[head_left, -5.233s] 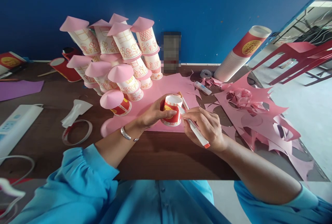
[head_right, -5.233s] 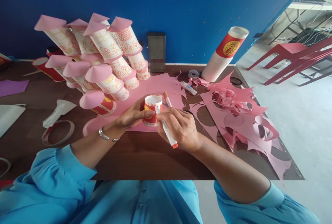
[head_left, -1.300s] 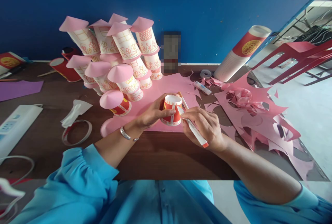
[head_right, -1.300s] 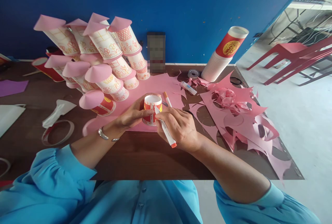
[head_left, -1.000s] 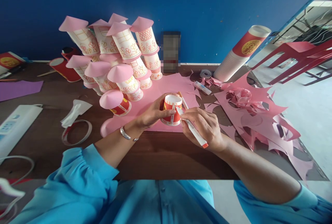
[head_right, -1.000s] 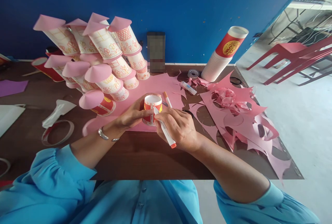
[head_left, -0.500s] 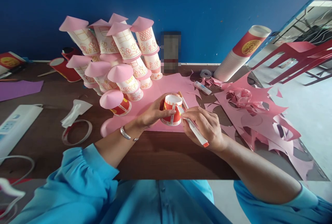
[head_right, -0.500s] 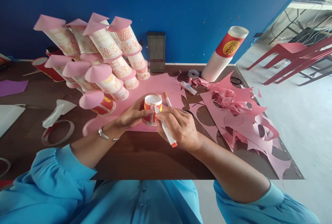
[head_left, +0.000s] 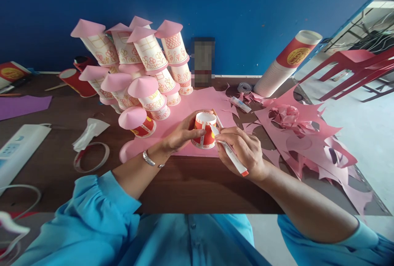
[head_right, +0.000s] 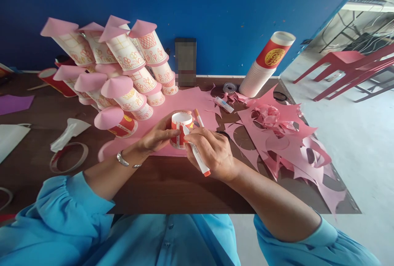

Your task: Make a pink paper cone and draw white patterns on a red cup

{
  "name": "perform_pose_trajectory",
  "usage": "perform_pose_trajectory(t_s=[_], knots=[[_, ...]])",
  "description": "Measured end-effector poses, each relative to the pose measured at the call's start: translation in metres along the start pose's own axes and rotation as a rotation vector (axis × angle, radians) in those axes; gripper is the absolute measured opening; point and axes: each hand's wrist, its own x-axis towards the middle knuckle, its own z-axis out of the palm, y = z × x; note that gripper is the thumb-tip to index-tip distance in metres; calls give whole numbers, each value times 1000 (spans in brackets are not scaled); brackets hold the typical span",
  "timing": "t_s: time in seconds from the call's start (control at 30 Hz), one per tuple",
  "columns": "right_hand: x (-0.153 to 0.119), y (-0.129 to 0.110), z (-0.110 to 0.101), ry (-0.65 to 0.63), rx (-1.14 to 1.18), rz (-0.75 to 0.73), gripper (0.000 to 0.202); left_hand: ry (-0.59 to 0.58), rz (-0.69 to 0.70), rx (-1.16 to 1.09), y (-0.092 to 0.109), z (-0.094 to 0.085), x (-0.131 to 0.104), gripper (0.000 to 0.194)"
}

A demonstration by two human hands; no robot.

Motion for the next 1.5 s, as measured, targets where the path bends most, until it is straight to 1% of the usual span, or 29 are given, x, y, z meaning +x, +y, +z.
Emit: perform_pose_trajectory(t_s=[0.1,0.23,0.4,0.6,0.8,1.03,1.3,1.5], knots=[[-1,-1,1,-1,-4,0,19,14,-30,-87,7,7,2,64],[-1,0,2,8,-13,-4,17,49,-56,-90,11,12,3,64],[-1,1,2,17,-9,-5,17,59,-57,-87,8,10,3,65],[-1,1,1,-12,-11,-11,22,40,-46,-85,9,11,3,61],[-2,2,-1,-44,-2,0,26,50,-65,-73,9,11,2,62],[-1,1,-1,-41,-9,4,20,45,-63,-73,8,10,3,61],[-1,1,-2,-61,-4,1,22,49,-65,-44,9,8,2,64],[-1,1,-1,-47,-10,-10,20,31,-46,-70,7,8,2,64]])
